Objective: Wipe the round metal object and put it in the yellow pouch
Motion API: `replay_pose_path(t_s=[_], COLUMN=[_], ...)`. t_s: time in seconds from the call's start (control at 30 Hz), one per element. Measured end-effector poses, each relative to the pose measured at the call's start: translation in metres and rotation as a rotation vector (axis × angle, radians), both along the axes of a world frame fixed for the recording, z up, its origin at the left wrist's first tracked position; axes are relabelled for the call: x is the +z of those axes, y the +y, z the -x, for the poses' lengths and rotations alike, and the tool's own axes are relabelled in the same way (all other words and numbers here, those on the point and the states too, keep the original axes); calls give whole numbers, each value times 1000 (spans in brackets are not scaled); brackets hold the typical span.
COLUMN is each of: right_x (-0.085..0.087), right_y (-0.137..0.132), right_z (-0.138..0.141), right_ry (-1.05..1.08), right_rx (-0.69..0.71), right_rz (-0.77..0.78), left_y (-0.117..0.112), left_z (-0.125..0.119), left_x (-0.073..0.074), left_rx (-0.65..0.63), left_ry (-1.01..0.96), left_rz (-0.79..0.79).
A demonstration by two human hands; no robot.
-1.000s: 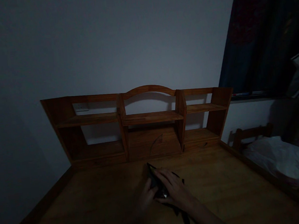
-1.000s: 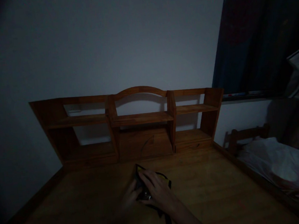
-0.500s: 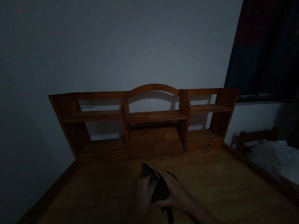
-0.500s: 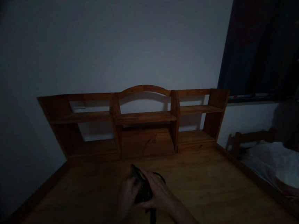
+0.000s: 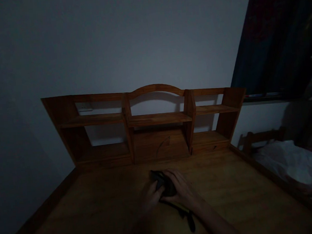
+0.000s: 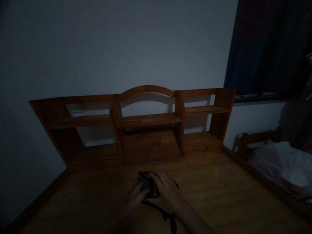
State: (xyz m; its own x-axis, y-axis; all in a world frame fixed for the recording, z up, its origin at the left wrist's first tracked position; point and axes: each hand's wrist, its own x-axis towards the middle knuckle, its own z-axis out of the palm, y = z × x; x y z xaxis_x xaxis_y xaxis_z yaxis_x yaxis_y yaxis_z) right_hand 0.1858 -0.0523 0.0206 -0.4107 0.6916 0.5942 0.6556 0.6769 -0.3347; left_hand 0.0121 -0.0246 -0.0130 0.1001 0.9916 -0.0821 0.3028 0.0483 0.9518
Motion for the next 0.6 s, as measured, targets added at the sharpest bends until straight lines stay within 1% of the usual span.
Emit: replay_pose_path(t_s=[0.1, 0.13, 0.2, 0.3, 0.37, 0.43, 0.5, 0.6], right_x=[6, 7, 8, 5, 0, -5, -8, -10], right_y=[-6, -8, -9, -8, -5, -2, 0, 4], right_z=[7, 9, 11, 8, 5, 3, 2, 3], right_ry=[94, 106, 107, 81, 67, 68, 72, 69], right_rx=[57, 87, 139, 166, 152, 126, 101, 75], right_rz=[103, 133, 180, 216, 234, 233, 198, 109], left_y=[-1, -1, -1, 0, 1, 1, 2, 1], left_z=[1, 1, 3, 6, 9, 11, 11, 7], left_x=[-10, -12, -13, -4, 5, 15, 21, 21], left_rx=[-38, -33, 15, 83, 86, 95, 109, 99], left_ry=[-39, -39, -20, 117, 246, 328, 330, 196], left_rz=[-2, -22, -101, -193, -177, -160, -162, -129])
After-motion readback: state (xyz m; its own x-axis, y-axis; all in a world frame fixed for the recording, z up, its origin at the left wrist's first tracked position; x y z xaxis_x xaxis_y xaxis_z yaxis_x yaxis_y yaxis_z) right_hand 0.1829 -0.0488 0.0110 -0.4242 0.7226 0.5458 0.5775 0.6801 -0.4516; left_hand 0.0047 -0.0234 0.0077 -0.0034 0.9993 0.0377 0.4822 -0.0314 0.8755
